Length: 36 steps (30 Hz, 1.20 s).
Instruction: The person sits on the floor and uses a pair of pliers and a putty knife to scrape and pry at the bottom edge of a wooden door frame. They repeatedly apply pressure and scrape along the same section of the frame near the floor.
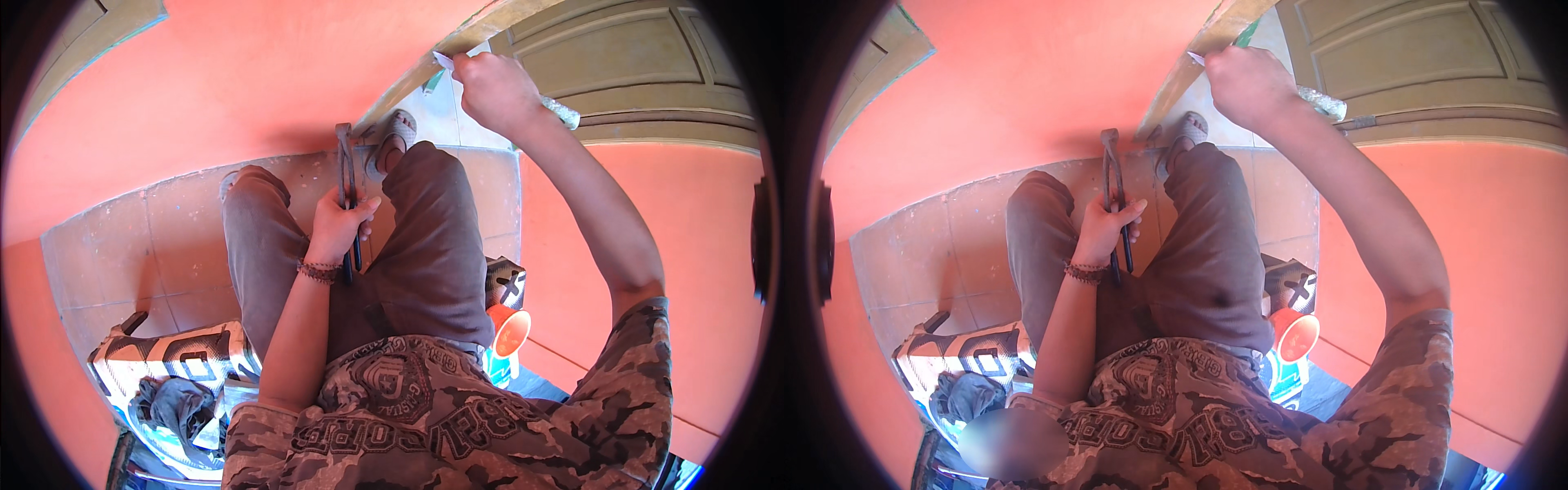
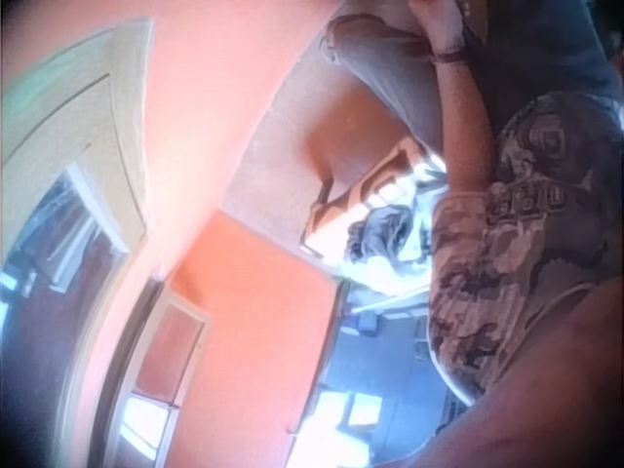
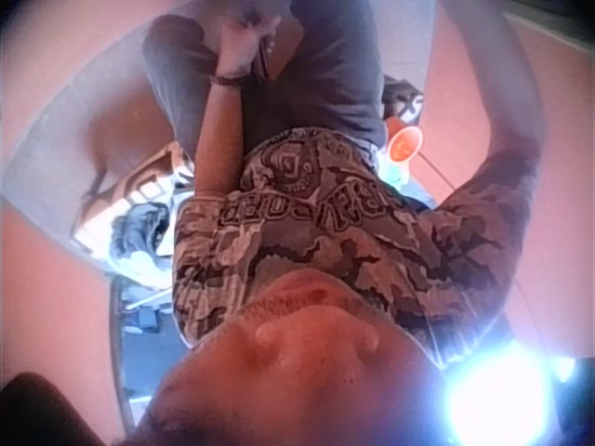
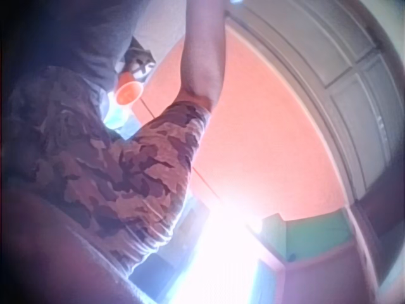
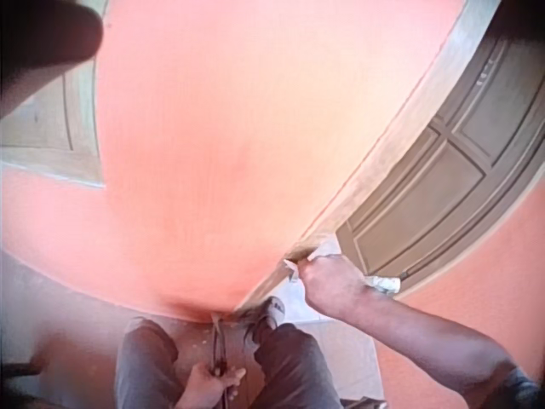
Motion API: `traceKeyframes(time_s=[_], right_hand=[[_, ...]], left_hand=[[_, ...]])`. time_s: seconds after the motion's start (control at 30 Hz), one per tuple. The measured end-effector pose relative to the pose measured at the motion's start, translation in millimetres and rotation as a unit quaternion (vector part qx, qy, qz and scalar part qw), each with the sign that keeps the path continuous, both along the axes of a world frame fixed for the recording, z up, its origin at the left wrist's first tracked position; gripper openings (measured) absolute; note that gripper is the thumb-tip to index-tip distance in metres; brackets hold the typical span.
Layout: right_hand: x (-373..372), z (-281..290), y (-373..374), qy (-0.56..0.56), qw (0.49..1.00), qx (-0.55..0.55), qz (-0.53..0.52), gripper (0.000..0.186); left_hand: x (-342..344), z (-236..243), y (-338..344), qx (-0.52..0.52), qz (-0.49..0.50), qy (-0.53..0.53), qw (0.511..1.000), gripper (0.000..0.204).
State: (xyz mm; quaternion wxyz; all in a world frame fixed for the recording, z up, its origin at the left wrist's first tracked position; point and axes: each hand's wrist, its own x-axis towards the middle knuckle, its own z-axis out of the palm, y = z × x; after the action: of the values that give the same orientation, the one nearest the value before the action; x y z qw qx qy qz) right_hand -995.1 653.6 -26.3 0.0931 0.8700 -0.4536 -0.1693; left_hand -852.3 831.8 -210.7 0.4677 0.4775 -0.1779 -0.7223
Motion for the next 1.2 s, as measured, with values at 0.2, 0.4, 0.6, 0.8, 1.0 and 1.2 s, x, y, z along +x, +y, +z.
traceKeyframes(time_s=[0.2,0.4,0.6,0.8,1.0,1.2], right_hand=[[9.9,-9.1,18.8,-0.024,0.998,-0.032,-0.045,0.014],[24.6,-22.3,29.4,-0.039,0.995,-0.05,-0.083,0.015],[-4.9,-2.7,8.1,-0.034,0.996,-0.049,-0.07,0.019],[-21.8,10.7,-7.2,-0.071,0.995,-0.008,-0.069,0.017],[-24.1,-5.9,-19.7,-0.069,0.997,-0.011,-0.025,0.015],[-13.4,-3.6,-11.5,-0.039,0.998,0.003,0.039,0.013]], left_hand=[[-9.6,-0.7,-2.6,-0.002,-0.008,0.007,1.0,0.022],[-20.9,-1.6,-3.2,-0.009,-0.029,-0.006,1.0,0.023],[-24.5,3.0,-2.3,-0.022,-0.04,-0.009,0.999,0.021],[-13.5,2.6,-0.3,0.004,-0.031,-0.051,0.998,0.021],[-9.3,2.5,-1.3,0.021,-0.035,-0.067,0.997,0.02],[-16.0,6.4,-2.6,0.046,-0.04,-0.068,0.996,0.019]])
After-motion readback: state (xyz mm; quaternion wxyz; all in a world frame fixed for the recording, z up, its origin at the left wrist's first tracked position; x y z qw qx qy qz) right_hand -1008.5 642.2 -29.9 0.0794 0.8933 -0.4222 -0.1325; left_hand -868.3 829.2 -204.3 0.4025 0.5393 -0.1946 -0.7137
